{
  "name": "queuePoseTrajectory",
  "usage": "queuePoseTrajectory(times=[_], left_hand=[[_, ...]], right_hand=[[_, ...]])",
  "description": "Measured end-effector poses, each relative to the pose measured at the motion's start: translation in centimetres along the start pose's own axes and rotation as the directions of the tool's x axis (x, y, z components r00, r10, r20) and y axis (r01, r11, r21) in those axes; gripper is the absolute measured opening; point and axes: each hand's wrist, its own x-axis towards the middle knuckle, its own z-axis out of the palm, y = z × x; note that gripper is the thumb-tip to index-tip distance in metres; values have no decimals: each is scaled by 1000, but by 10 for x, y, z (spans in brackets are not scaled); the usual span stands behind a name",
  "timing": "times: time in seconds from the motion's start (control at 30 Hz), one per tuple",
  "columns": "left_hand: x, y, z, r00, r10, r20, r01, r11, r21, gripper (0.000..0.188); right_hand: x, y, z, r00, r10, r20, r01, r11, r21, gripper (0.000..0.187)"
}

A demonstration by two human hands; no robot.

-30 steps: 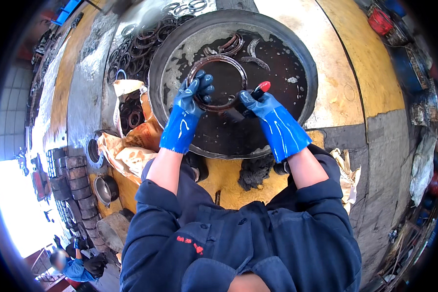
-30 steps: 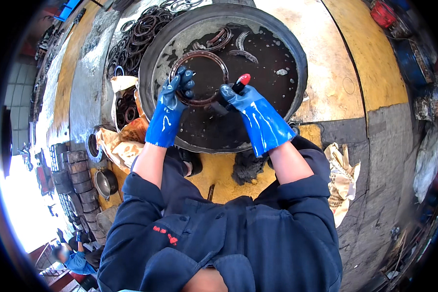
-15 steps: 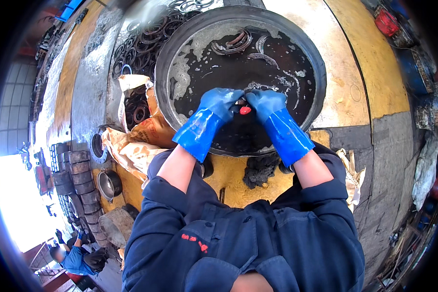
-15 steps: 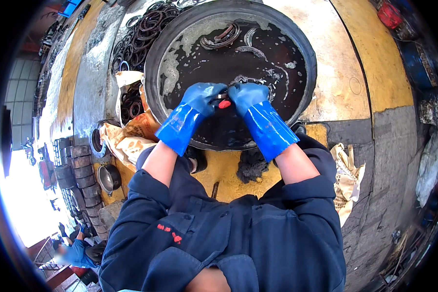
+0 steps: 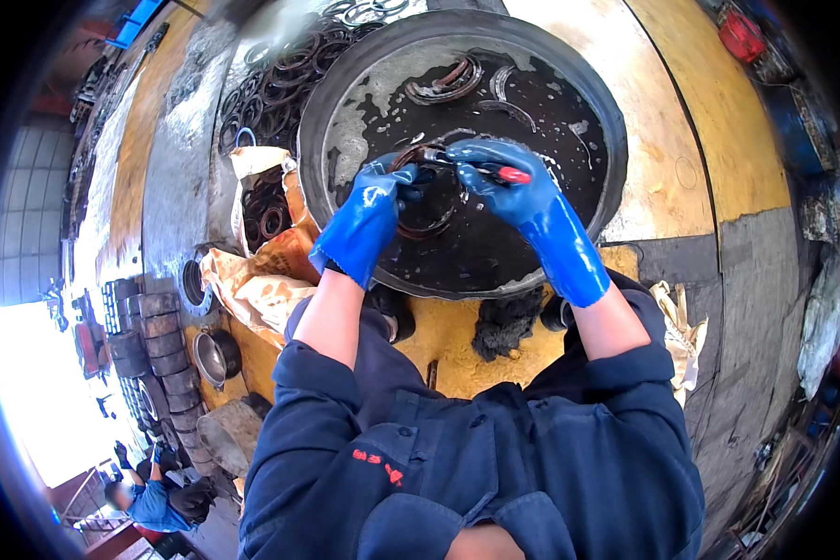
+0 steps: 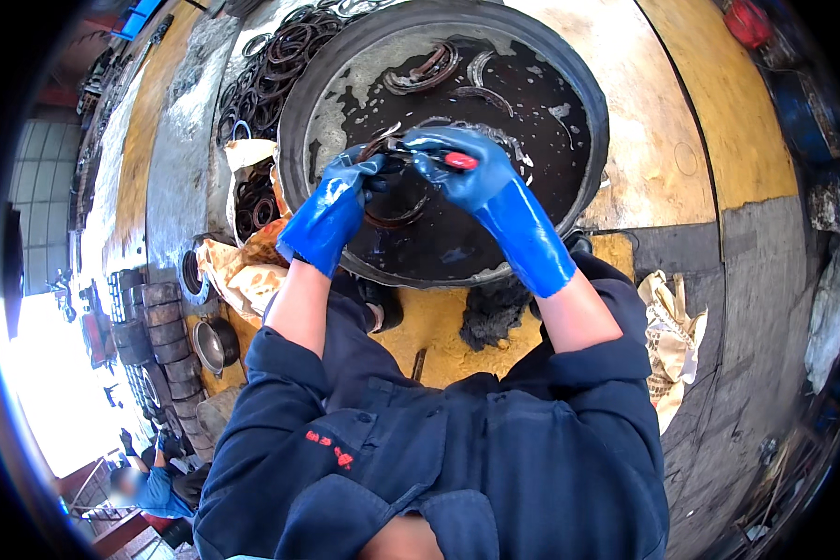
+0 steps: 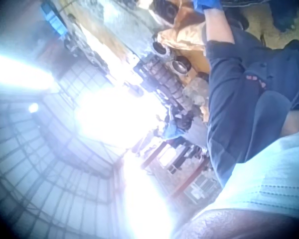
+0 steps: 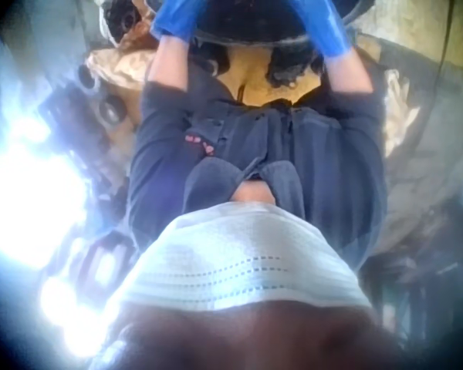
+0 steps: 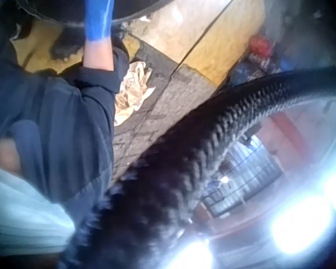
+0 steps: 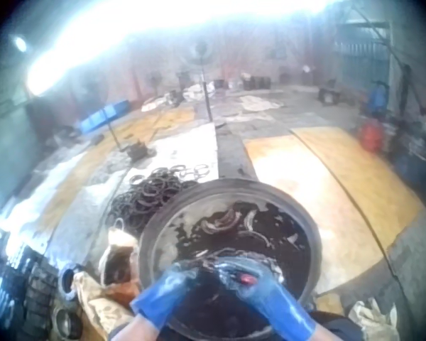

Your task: The person uses a red-handled scraper to clean dark metal rings submerged in a black liquid within a large metal basin. They repeatedly pick up a ring, scrape its surface to remove residue, and place it into a nearby sack. The process is repetitive, focusing on individual rings one at a time.

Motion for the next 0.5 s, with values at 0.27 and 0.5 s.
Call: queuePoseTrajectory(times=[0.27,0.5], left_hand=[[6,-3,-5,998,68,13,-65,984,-169,25],[17,-7,1,987,161,-28,-163,968,-190,24]], right_hand=[[-13,26,3,774,606,-181,-597,795,107,22],[-36,57,25,513,855,-73,-814,512,275,32]])
